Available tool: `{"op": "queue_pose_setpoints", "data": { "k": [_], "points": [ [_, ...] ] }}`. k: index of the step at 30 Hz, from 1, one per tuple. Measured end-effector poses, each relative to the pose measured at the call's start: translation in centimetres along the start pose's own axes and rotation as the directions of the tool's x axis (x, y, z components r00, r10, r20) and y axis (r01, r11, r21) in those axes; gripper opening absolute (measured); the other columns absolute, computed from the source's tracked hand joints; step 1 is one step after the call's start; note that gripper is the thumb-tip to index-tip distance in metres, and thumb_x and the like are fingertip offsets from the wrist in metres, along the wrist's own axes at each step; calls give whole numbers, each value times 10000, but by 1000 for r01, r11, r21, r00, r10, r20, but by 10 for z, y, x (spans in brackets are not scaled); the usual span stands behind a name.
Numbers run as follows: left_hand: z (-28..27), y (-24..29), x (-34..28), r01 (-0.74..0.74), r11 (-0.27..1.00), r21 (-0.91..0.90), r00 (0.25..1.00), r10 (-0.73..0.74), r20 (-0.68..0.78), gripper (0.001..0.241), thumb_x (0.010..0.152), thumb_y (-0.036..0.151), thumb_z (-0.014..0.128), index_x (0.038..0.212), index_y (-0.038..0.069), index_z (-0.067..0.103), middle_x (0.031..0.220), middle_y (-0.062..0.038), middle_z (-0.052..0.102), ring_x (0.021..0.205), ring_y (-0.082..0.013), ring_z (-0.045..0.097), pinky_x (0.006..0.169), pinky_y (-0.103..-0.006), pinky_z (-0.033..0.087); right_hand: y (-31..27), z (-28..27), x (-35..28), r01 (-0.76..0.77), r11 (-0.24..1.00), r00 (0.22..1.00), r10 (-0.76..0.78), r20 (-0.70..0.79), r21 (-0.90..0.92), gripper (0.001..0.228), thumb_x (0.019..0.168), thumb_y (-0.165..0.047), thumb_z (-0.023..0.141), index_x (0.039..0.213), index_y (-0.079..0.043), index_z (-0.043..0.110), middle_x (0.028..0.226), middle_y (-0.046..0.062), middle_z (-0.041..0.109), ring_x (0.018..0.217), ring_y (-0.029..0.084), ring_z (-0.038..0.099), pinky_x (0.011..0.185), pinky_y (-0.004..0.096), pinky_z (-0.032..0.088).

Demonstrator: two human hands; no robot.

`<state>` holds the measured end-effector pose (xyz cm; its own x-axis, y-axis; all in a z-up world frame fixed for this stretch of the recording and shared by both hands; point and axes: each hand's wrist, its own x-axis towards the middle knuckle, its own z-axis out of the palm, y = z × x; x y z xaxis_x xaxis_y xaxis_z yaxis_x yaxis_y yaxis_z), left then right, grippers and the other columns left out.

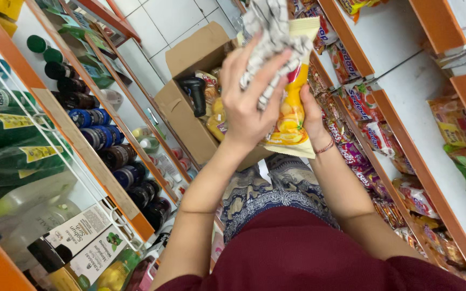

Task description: The person takes packaged food items from a cardboard box, scans them with a handheld scanner, and places them onto store shelves while also using a spray bottle on the shelves.

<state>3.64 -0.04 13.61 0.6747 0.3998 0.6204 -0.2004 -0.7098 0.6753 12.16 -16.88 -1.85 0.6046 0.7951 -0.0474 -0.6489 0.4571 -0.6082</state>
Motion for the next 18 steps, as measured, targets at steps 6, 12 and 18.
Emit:
{"op": "queue_pose_setpoints", "data": {
  "k": [6,12,18],
  "points": [
    [9,14,-33,-426,903,-55,896,430,112,266,866,254,826,1113,164,783,1371,-111,630,1185,-346,557,1004,-485,453,-24,-18,10,49,996,993,-56,-99,-79,635,1090,-502,507,1551,-69,443,1396,145,597,1243,262,604,1050,398,509],
    [7,-5,-21,-287,957,31,958,288,-5,228,855,210,834,1066,146,778,1379,-110,618,1193,-341,560,1029,-475,455,-21,-19,6,-134,959,990,118,-80,-250,709,1001,-489,591,1538,-59,422,1420,113,574,1271,230,586,1070,369,498],
    [17,-63,5,57,998,29,985,-52,-163,217,908,117,799,1123,126,768,1365,-125,624,1252,-323,598,1076,-417,483,6,-12,-11,-315,864,944,328,-35,-393,708,977,-445,619,1493,14,463,1411,161,595,1297,265,594,1125,393,465]
  ]
}}
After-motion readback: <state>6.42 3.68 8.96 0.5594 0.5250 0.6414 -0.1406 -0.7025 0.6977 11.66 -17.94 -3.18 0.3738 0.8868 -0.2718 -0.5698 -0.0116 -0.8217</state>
